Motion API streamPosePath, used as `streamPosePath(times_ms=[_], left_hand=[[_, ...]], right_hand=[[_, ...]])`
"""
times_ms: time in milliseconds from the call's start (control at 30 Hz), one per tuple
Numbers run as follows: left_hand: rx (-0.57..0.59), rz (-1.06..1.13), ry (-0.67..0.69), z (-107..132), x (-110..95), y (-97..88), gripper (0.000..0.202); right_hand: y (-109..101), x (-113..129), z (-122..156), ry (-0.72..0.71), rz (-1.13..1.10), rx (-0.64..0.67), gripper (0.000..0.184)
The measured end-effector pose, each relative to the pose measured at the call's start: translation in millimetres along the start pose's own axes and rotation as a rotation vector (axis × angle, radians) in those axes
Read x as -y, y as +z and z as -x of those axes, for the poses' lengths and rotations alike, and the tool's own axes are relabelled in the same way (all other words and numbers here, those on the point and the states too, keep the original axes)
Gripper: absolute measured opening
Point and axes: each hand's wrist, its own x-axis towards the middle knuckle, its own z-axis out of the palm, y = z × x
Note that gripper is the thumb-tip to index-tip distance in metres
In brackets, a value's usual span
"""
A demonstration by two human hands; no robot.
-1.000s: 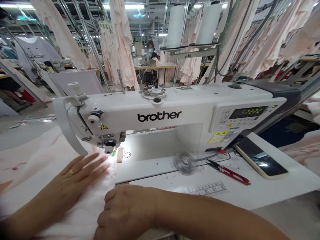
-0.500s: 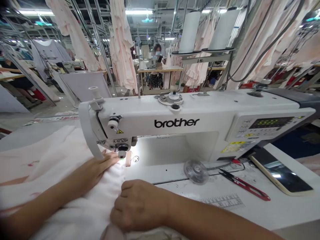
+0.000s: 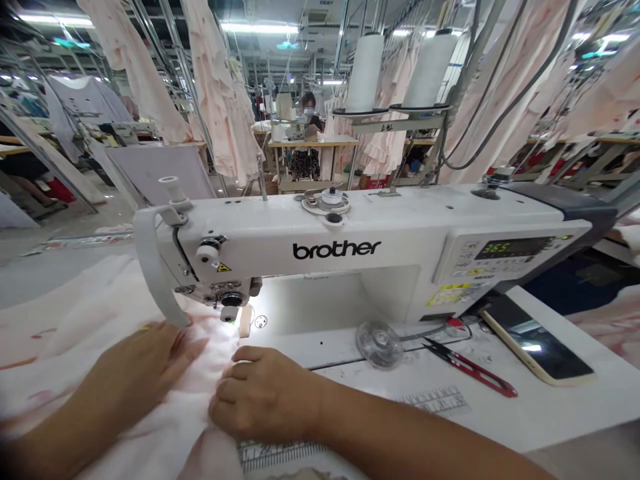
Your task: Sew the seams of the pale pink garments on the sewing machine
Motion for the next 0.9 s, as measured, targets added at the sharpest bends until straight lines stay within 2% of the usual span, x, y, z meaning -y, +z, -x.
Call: streamPosePath(times_ms=[100, 200, 300, 400, 467, 567, 633, 733, 900], left_hand=[[0.120, 0.133, -0.067, 10.6, 2.7, 7.1, 0.023], [0.115, 0.208, -0.038, 13.8, 8.6, 12.4, 0.019], [0.008, 0.102, 0.033, 14.7, 11.8, 13.4, 0.022], [-0.153, -0.009, 0.241, 12.8, 10.8, 10.1, 0.030], [-0.199, -0.022, 0.383, 9.6, 9.5, 7.1, 0.040], [-0.136, 0.047, 0.480, 3.7, 9.7, 4.8, 0.048], [-0.088, 0.108, 0.473, -0.5, 11.7, 5.8, 0.050], [-0.090, 0.161, 0.469, -9.5, 17.5, 10.7, 0.050], [-0.030, 0.231, 0.490, -34.4, 29.2, 17.2, 0.045]], right_hand=[[-1.1, 1.6, 0.5, 0.005, 0.040, -0.066, 0.018], [-2.0, 0.8, 0.5, 0.002, 0.040, -0.084, 0.017], [-1.7, -1.2, 0.0, -0.001, -0.019, -0.029, 0.020], [-1.0, -2.1, -0.9, 0.039, -0.099, 0.037, 0.021], [-0.6, -1.3, -1.4, 0.071, -0.130, 0.058, 0.020], [0.0, 0.5, -1.5, 0.088, -0.147, 0.059, 0.020], [0.6, 0.8, -1.3, 0.093, -0.148, 0.053, 0.020], [2.3, -1.4, -2.0, 0.118, -0.142, 0.064, 0.019], [9.9, -10.5, -7.4, 0.192, -0.140, 0.118, 0.024]])
